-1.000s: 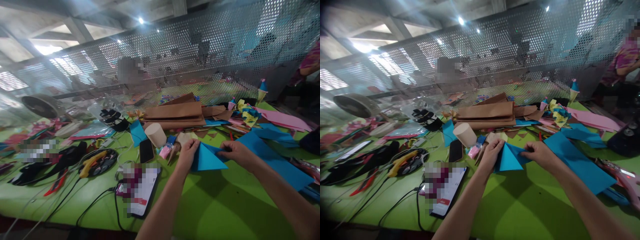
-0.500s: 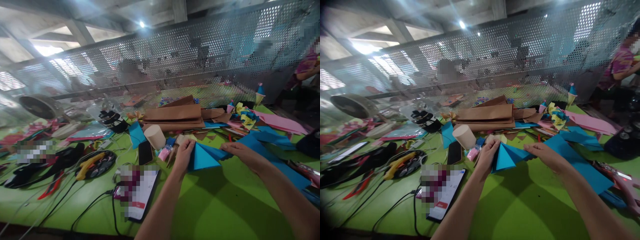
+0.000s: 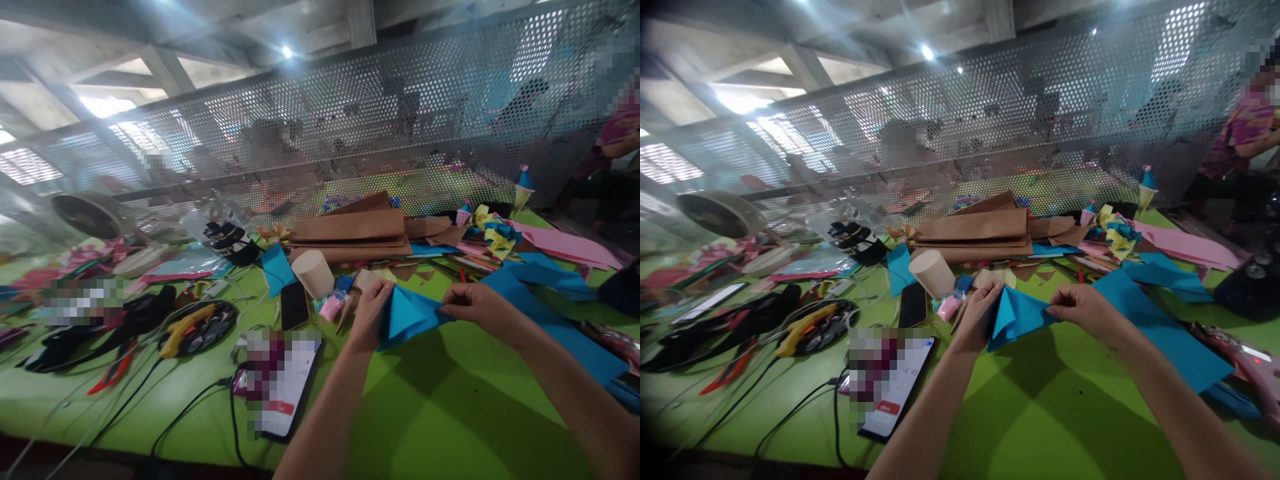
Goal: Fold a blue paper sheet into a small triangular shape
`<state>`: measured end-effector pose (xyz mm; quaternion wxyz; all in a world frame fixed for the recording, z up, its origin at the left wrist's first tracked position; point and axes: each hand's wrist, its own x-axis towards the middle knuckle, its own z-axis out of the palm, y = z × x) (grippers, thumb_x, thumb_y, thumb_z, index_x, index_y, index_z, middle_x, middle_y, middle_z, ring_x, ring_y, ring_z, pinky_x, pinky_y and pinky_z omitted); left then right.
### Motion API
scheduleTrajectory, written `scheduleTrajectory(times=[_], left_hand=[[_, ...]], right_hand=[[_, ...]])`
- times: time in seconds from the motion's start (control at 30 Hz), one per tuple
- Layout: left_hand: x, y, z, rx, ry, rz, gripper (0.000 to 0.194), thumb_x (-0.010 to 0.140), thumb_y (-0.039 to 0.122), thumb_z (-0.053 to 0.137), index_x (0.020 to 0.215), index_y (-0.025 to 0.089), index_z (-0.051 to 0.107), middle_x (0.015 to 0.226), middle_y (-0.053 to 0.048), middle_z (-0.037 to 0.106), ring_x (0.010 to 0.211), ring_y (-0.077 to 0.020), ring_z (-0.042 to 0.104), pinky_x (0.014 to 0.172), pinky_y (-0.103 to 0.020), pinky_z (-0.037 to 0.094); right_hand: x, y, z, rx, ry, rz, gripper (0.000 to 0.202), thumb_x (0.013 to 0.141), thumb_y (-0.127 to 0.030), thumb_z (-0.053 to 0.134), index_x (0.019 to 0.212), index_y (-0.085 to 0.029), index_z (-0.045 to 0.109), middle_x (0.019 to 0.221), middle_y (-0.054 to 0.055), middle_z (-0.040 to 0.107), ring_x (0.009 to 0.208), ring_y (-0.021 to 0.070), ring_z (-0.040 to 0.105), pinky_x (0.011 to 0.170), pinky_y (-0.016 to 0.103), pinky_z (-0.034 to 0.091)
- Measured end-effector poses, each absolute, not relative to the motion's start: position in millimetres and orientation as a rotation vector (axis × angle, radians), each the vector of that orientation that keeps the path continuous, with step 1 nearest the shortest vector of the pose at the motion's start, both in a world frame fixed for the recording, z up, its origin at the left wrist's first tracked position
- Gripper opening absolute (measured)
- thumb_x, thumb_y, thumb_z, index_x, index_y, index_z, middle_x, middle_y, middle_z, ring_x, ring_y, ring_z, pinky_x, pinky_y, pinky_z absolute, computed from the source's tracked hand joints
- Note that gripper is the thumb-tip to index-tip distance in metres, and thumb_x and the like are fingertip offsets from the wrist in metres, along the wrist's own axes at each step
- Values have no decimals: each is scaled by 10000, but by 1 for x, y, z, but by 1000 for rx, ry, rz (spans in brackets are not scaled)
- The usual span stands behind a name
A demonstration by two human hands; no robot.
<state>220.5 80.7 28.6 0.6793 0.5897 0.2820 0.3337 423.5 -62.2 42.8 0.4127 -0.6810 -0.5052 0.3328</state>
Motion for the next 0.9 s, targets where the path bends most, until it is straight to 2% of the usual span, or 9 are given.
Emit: scheduleTrajectory(times=[0.13, 0.27, 0.3, 0.37, 0.47, 0.57, 0.73, 0.9], left_hand=[[222, 80, 28, 1428, 640, 790, 401, 865, 564, 718, 808, 186, 599, 739, 22, 496, 733, -149, 456, 682, -255, 363], [223, 73, 33, 1663, 591, 770, 302, 942, 447, 627, 798, 184, 593, 738, 19, 502, 761, -159, 468, 714, -267, 365], [223, 71, 34, 1707, 570, 744, 286, 954, 427, 605, 804, 184, 593, 739, 18, 506, 760, -160, 472, 714, -269, 366], [224, 67, 36, 1748, 528, 692, 267, 961, 409, 589, 818, 183, 601, 746, 13, 522, 758, -162, 480, 712, -271, 369], [225, 62, 36, 1758, 494, 668, 267, 959, 414, 589, 828, 183, 614, 759, 5, 548, 761, -165, 495, 714, -271, 373], [225, 61, 36, 1752, 498, 651, 283, 960, 430, 587, 829, 183, 626, 757, -3, 565, 759, -171, 512, 710, -271, 382], [227, 58, 36, 1837, 475, 697, 251, 959, 394, 596, 835, 185, 661, 847, -37, 652, 849, -202, 584, 785, -283, 426], [229, 56, 31, 1825, 490, 693, 239, 968, 374, 594, 846, 181, 665, 826, -30, 649, 832, -196, 585, 758, -277, 424]], right_hand=[[419, -63, 44, -1732, -1357, 810, 351, 765, -542, 765, 833, -202, 711, 733, 33, 686, 702, 203, 583, 646, 323, 432], [408, -61, 45, -1571, -1459, 960, 421, 889, -575, 679, 1077, -204, 739, 1017, 69, 760, 917, 251, 665, 800, 351, 486], [405, -60, 43, -1563, -1461, 951, 415, 903, -583, 656, 1046, -202, 736, 1010, 66, 758, 912, 250, 664, 795, 348, 482], [399, -57, 38, -1609, -1444, 875, 370, 904, -566, 639, 885, -202, 701, 867, 40, 726, 806, 223, 634, 711, 328, 450], [395, -53, 28, -1699, -1403, 763, 342, 855, -501, 671, 697, -216, 566, 651, -14, 580, 654, 173, 515, 601, 297, 352], [395, -52, 24, -1727, -1392, 720, 319, 824, -453, 696, 675, -220, 538, 621, -25, 538, 649, 167, 481, 589, 288, 313], [391, -54, 26, -1674, -1417, 771, 304, 908, -488, 590, 765, -222, 627, 741, 12, 648, 737, 207, 573, 625, 299, 377], [388, -53, 25, -1716, -1377, 728, 238, 884, -417, 592, 743, -227, 606, 701, 7, 617, 718, 206, 559, 623, 302, 377]])
